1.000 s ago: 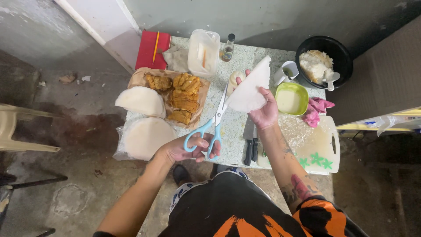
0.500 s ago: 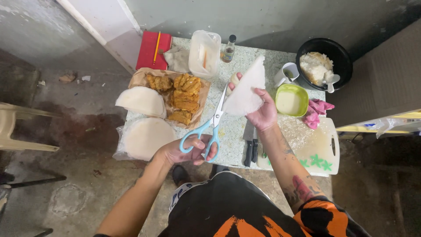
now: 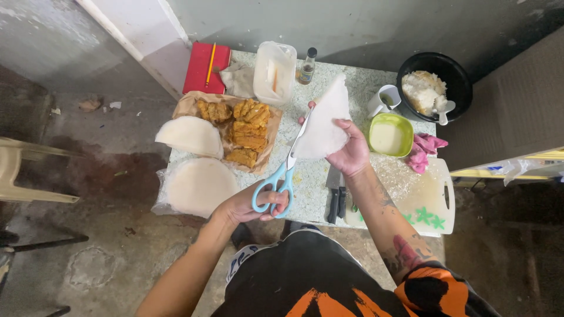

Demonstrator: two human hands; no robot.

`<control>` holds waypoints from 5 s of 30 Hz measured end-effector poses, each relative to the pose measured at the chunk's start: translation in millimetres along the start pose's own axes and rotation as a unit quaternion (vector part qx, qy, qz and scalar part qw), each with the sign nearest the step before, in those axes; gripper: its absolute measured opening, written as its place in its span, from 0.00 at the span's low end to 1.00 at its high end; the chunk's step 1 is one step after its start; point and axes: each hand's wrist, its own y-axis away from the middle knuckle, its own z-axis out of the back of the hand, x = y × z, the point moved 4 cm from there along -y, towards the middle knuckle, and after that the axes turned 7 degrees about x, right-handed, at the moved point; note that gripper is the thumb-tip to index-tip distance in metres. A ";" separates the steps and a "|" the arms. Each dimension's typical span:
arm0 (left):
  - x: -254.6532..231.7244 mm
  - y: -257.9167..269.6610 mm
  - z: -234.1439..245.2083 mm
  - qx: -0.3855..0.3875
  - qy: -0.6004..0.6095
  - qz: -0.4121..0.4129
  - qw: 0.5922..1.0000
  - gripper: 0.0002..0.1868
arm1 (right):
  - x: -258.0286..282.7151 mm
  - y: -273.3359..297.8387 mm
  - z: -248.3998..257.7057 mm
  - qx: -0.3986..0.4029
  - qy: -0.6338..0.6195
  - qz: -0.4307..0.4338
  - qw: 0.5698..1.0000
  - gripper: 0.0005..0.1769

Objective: The person repeatedly picks up thin white dough sheets from a stack, folds them, and cuts them into smaller pieces using scissors. The cut pieces are placed back on the table next to fried items and other ingredients.

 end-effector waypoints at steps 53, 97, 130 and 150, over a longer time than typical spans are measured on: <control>19.7 -30.6 65.0 -0.131 0.104 -0.155 0.974 0.17 | -15.2 9.8 37.0 -0.055 0.109 -0.184 0.975 0.34; -63.3 -11.6 164.0 -0.029 -0.223 0.091 0.970 0.31 | -100.0 -41.8 111.2 -0.082 0.326 -0.404 0.851 0.32; -25.4 220.8 357.1 -0.484 -0.570 -0.090 0.658 0.07 | -291.8 -130.3 157.5 -0.254 0.604 -0.217 0.723 0.21; 14.2 195.4 327.1 -0.400 -0.630 0.031 0.665 0.05 | -340.3 -59.7 162.0 -0.221 0.579 -0.226 0.752 0.23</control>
